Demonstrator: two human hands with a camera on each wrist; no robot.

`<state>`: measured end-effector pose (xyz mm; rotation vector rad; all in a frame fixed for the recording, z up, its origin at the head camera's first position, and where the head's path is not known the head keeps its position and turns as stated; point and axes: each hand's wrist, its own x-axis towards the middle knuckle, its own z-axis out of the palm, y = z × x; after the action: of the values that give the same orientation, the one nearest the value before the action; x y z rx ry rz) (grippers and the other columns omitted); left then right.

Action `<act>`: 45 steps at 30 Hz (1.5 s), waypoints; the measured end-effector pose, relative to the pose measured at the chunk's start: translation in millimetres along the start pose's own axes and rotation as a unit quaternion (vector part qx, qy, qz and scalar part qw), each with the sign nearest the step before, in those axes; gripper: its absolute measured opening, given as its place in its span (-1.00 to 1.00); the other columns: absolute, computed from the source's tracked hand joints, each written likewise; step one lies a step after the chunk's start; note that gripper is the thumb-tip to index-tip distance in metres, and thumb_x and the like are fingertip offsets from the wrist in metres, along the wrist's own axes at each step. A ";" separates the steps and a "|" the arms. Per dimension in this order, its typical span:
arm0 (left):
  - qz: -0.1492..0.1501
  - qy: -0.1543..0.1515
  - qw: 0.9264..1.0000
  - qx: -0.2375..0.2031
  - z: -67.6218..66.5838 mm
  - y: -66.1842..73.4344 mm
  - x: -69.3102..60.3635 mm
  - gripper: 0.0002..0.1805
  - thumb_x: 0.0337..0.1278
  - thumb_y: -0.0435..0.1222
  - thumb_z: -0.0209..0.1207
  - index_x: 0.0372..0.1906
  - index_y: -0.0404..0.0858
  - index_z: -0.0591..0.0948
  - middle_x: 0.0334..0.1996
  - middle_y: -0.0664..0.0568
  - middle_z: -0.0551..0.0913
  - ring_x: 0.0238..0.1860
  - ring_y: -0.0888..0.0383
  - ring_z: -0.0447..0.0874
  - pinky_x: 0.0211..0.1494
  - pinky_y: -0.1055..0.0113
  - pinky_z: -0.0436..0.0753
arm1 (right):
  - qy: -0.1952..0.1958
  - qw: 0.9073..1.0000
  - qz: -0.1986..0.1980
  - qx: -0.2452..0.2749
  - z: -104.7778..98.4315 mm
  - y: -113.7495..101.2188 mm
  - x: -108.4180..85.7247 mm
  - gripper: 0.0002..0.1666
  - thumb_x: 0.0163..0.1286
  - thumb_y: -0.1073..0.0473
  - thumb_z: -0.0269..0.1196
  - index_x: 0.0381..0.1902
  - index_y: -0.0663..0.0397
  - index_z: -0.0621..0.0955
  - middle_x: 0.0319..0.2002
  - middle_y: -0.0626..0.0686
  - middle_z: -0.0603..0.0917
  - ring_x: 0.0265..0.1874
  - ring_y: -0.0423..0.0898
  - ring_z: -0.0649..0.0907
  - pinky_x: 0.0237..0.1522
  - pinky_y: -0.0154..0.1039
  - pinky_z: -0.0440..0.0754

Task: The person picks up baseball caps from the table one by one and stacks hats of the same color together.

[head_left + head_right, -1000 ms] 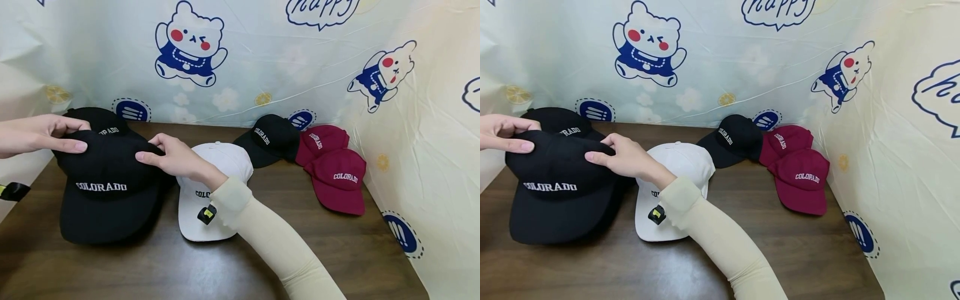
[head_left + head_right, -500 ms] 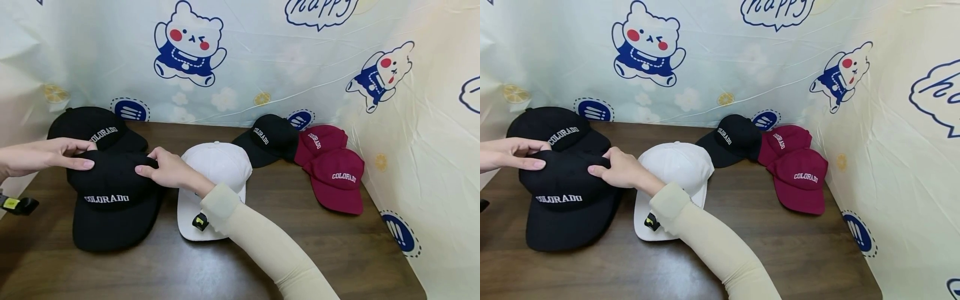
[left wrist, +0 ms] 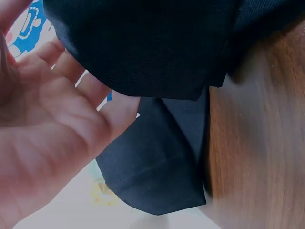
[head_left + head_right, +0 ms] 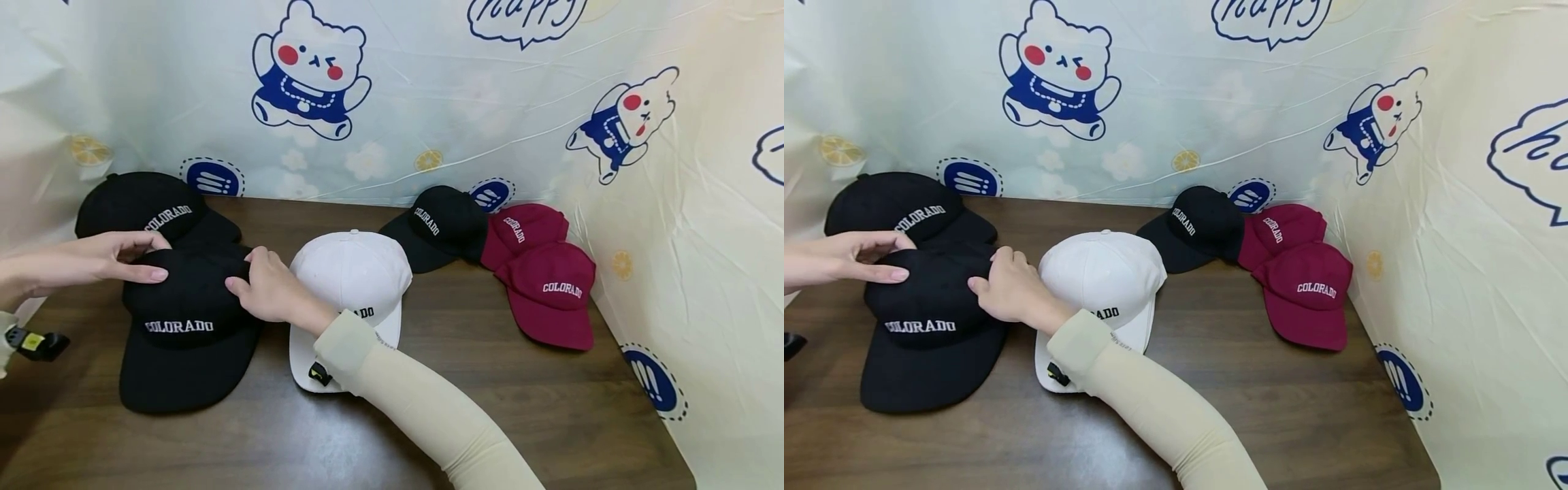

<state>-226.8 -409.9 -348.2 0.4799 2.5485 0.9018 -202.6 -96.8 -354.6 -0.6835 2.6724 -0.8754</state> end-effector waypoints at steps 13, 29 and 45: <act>-0.038 0.050 0.995 0.078 7.8 3.7 2.3 -0.35 0.47 -0.06 0.31 0.50 -0.23 0.46 0.00 -0.05 0.57 -0.12 0.22 0.45 -0.17 0.31 0.46 | 0.009 0.998 0.038 -0.051 8.3 -5.0 -0.9 -0.36 0.68 -0.14 0.10 0.56 -0.07 0.33 0.40 0.00 0.38 0.22 -0.17 0.58 0.28 -0.41 0.48; -0.007 0.105 0.993 0.053 8.9 -8.7 4.5 -0.58 0.40 -0.19 0.38 0.25 -0.21 0.61 -0.03 0.00 0.52 -0.14 0.29 0.47 -0.15 0.45 0.41 | 0.011 0.999 0.037 -0.001 13.9 -4.6 -1.1 -0.44 0.68 0.01 0.12 0.52 -0.25 0.24 0.34 0.00 0.30 0.08 -0.12 0.48 0.09 -0.39 0.49; -0.020 0.118 0.990 0.072 2.4 -2.4 4.8 -0.54 0.45 -0.14 0.35 0.33 -0.18 0.60 -0.07 0.07 0.56 -0.16 0.32 0.50 -0.18 0.46 0.47 | -0.025 0.998 -0.057 0.013 -18.3 0.4 -13.1 -0.40 0.71 0.13 0.05 0.61 -0.11 0.26 0.56 0.02 0.25 0.41 -0.20 0.43 0.37 -0.45 0.37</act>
<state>-230.3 -408.3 -352.7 0.3817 2.8417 0.8066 -198.2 -80.9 -339.3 -0.8486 2.5945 -0.9066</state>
